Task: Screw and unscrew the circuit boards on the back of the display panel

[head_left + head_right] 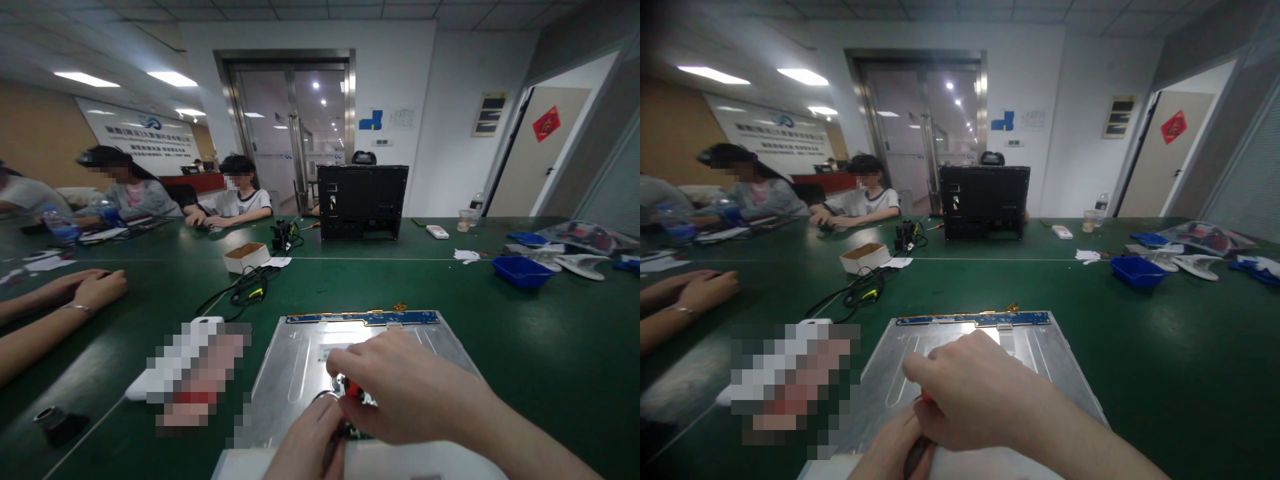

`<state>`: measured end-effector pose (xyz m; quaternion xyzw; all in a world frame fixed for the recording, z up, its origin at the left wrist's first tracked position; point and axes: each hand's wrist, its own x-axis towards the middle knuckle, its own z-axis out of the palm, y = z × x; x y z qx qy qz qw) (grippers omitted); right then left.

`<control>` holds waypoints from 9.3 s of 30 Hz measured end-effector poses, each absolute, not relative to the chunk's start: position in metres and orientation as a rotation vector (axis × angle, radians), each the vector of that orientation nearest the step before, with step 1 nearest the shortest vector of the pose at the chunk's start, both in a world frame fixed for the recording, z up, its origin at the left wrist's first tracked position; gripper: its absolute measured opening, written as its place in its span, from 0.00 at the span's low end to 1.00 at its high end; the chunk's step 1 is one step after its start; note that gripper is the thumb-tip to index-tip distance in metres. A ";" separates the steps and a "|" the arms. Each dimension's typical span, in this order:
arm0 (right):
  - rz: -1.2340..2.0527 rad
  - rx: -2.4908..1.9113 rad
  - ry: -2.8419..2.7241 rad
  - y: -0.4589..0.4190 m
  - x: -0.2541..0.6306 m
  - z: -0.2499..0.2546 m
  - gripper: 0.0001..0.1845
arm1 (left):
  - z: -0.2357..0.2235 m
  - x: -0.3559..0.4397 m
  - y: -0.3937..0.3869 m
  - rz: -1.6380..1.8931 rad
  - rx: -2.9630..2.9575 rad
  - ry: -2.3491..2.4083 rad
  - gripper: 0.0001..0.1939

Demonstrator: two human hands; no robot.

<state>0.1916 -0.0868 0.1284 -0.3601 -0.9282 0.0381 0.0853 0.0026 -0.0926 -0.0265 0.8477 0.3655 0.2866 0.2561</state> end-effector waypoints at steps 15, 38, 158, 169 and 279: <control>0.118 -1.058 -2.775 -0.087 0.191 0.129 0.09 | -0.025 0.004 -0.092 0.845 2.330 0.946 0.18; 0.085 -1.050 -2.772 -0.089 0.192 0.128 0.07 | -0.020 0.003 -0.095 0.796 2.311 0.957 0.19; 0.128 -1.115 -2.591 -0.077 0.220 0.143 0.07 | -0.002 -0.001 -0.105 0.714 2.111 1.095 0.21; 0.769 -1.404 -1.909 -0.027 0.304 0.066 0.11 | 0.023 -0.020 -0.071 0.671 2.295 1.246 0.09; 0.819 -1.431 -1.663 -0.031 0.310 -0.024 0.15 | 0.011 0.102 0.019 0.224 2.211 0.646 0.03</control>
